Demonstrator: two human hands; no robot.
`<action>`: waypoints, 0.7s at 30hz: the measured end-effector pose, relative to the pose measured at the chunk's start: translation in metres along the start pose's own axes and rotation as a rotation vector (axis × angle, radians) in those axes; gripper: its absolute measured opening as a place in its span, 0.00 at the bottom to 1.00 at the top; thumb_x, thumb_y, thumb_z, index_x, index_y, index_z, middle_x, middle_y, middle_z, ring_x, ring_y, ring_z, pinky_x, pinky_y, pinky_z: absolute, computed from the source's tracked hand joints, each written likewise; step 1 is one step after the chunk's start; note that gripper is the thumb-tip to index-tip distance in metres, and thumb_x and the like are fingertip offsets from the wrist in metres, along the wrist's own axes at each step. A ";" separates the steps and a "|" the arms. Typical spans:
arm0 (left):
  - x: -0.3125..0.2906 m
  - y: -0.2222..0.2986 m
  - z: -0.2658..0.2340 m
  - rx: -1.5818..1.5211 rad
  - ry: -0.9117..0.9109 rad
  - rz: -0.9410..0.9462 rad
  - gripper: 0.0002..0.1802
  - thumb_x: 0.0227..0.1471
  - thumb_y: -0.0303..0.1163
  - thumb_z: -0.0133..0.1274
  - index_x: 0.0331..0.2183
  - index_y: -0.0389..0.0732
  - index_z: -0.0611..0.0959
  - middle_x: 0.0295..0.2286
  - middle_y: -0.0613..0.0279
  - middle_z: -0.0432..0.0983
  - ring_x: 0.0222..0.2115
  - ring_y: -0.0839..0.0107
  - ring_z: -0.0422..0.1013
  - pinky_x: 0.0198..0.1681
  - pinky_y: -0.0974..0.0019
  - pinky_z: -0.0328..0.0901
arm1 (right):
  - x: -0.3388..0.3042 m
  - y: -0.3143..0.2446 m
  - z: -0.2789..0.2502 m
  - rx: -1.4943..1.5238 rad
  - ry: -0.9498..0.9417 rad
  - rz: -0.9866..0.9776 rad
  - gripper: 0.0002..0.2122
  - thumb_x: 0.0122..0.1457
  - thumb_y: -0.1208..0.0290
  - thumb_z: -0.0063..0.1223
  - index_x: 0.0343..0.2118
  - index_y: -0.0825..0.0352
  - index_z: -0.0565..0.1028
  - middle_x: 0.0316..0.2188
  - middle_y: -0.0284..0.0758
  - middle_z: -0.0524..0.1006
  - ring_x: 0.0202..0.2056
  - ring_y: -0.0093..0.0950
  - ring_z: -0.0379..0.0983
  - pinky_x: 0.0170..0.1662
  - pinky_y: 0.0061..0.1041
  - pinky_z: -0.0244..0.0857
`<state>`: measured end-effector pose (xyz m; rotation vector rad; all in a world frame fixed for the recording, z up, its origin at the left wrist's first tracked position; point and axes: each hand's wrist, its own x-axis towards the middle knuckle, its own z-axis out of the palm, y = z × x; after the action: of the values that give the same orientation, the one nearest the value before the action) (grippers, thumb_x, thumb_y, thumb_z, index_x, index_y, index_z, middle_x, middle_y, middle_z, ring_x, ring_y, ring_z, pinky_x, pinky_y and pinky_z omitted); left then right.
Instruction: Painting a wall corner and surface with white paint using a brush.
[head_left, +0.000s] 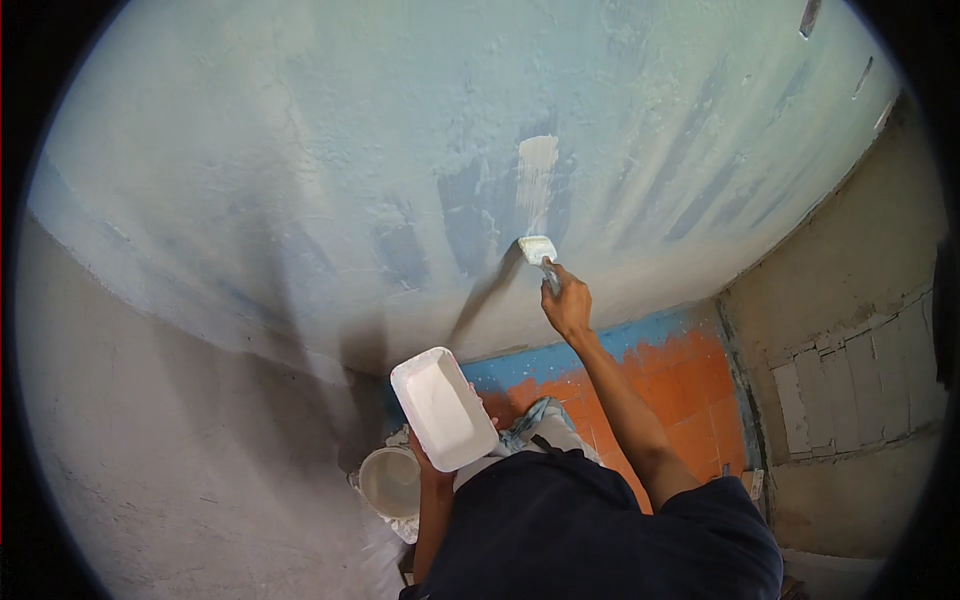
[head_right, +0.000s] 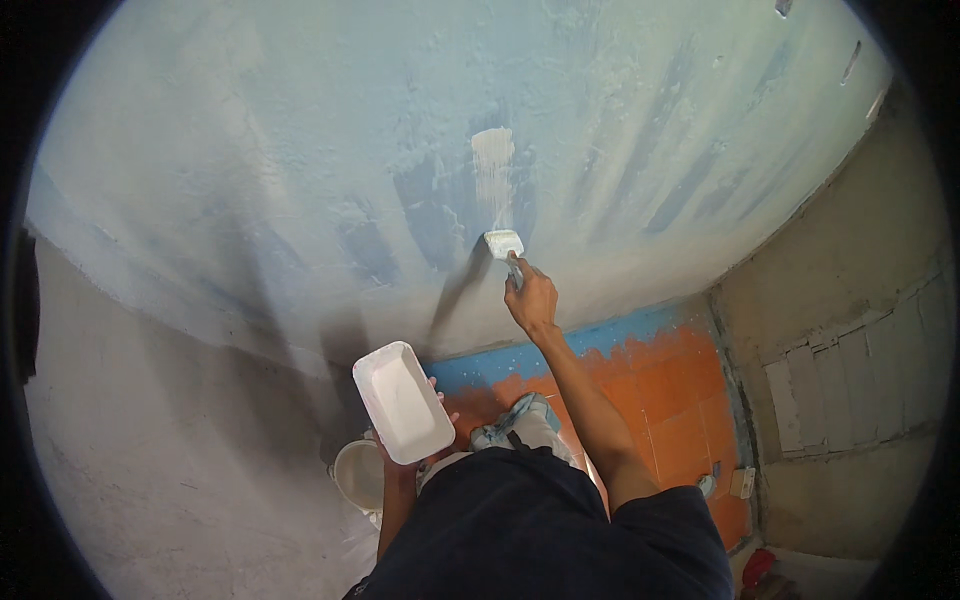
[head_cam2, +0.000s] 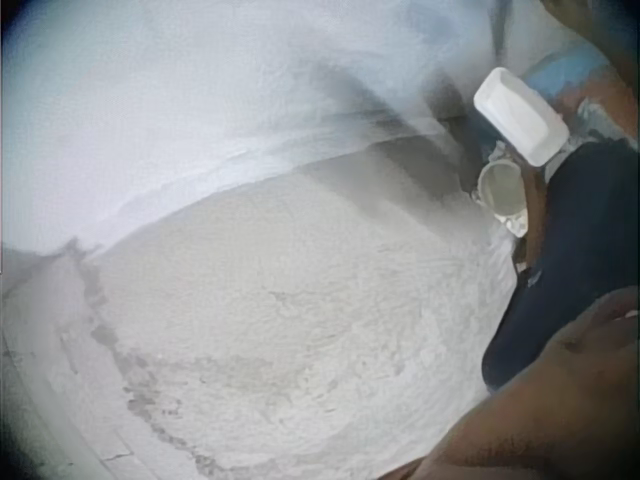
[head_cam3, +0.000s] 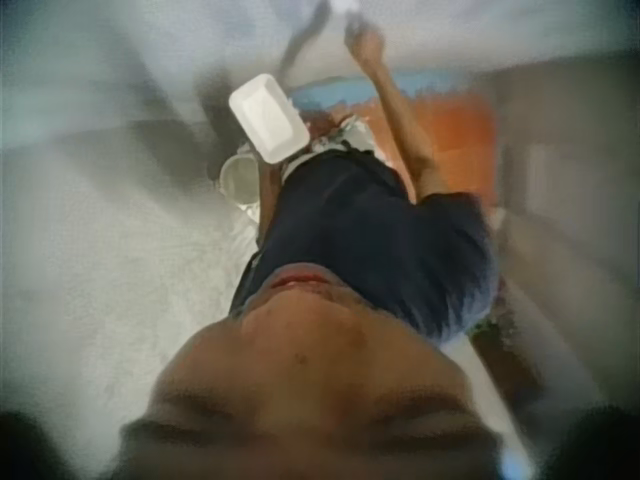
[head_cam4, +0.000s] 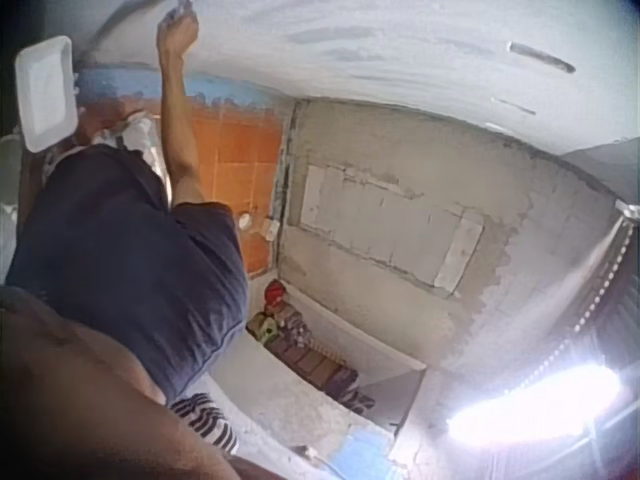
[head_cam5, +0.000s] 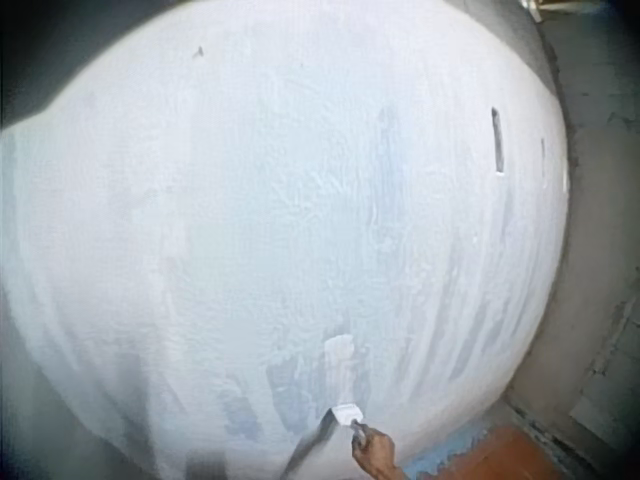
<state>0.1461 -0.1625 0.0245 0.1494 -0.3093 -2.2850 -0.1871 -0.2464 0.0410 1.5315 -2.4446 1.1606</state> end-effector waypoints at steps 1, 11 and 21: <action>0.001 0.000 0.001 -0.004 -0.008 0.019 0.56 0.52 0.69 0.52 0.71 0.54 0.51 0.68 0.48 0.49 0.62 0.47 0.60 0.64 0.23 0.49 | 0.005 -0.012 -0.013 0.066 0.063 -0.028 0.25 0.56 0.76 0.58 0.59 0.58 0.74 0.33 0.46 0.80 0.33 0.47 0.78 0.37 0.42 0.73; 0.014 -0.005 0.000 0.098 -0.009 -0.043 0.54 0.54 0.69 0.48 0.71 0.52 0.51 0.67 0.47 0.52 0.62 0.47 0.61 0.62 0.23 0.54 | 0.081 -0.110 -0.113 0.235 0.481 -0.318 0.24 0.55 0.80 0.59 0.58 0.63 0.76 0.28 0.42 0.79 0.25 0.37 0.76 0.29 0.34 0.68; 0.015 -0.003 -0.048 0.154 0.053 0.013 0.53 0.55 0.69 0.47 0.71 0.51 0.51 0.66 0.46 0.53 0.62 0.46 0.61 0.61 0.23 0.55 | -0.015 0.025 0.036 -0.109 -0.207 0.108 0.20 0.54 0.73 0.57 0.52 0.61 0.80 0.35 0.50 0.81 0.38 0.49 0.79 0.42 0.44 0.74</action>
<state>0.1436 -0.1799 -0.0224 0.2847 -0.4570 -2.2399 -0.1868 -0.2507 -0.0051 1.5788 -2.7033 0.9055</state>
